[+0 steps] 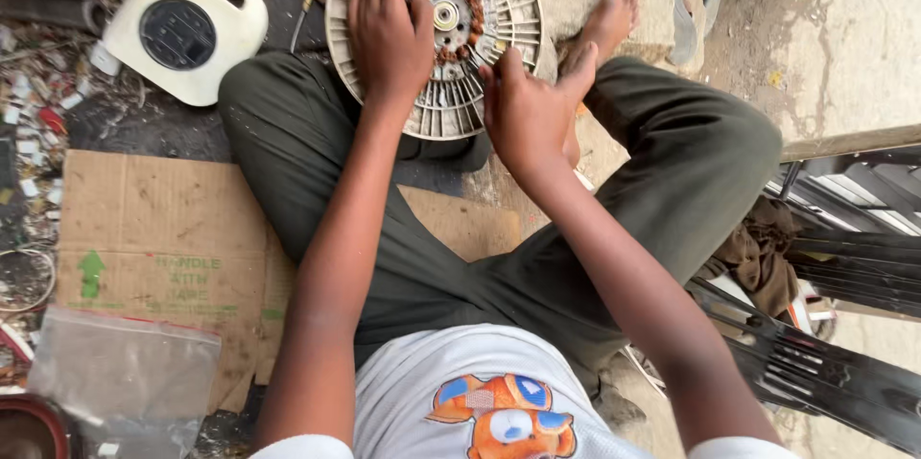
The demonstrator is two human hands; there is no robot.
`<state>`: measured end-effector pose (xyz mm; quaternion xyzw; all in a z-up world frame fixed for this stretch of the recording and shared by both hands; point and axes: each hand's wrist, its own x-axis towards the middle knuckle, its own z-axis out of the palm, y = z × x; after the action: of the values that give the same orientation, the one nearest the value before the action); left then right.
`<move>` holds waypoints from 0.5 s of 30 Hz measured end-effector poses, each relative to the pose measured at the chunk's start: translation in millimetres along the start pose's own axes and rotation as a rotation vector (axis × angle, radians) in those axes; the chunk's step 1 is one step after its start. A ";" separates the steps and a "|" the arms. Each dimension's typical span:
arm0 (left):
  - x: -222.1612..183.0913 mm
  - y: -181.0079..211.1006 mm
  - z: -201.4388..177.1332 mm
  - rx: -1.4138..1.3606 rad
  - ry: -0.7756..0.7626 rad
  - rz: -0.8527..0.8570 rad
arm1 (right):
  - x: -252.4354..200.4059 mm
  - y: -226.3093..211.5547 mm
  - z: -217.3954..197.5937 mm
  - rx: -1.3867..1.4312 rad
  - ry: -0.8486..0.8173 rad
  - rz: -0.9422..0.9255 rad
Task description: The person sits on the floor and uses pliers to remove copper wire coils from the slots of a motor stator. They repeatedly pull and twist the wire, placing the removed copper into a nearby metal cup.
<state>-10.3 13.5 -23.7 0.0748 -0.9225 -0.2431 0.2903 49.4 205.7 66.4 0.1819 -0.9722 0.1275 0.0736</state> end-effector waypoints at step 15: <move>-12.5 4.3 -6.0 -0.065 -0.017 -0.059 | 54.9 40.7 8.5 0.393 -0.963 0.335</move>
<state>3.4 18.3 -23.6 0.0907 -0.9139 -0.2820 0.2776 -17.3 221.7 59.6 0.0727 -0.8694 0.2192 -0.4368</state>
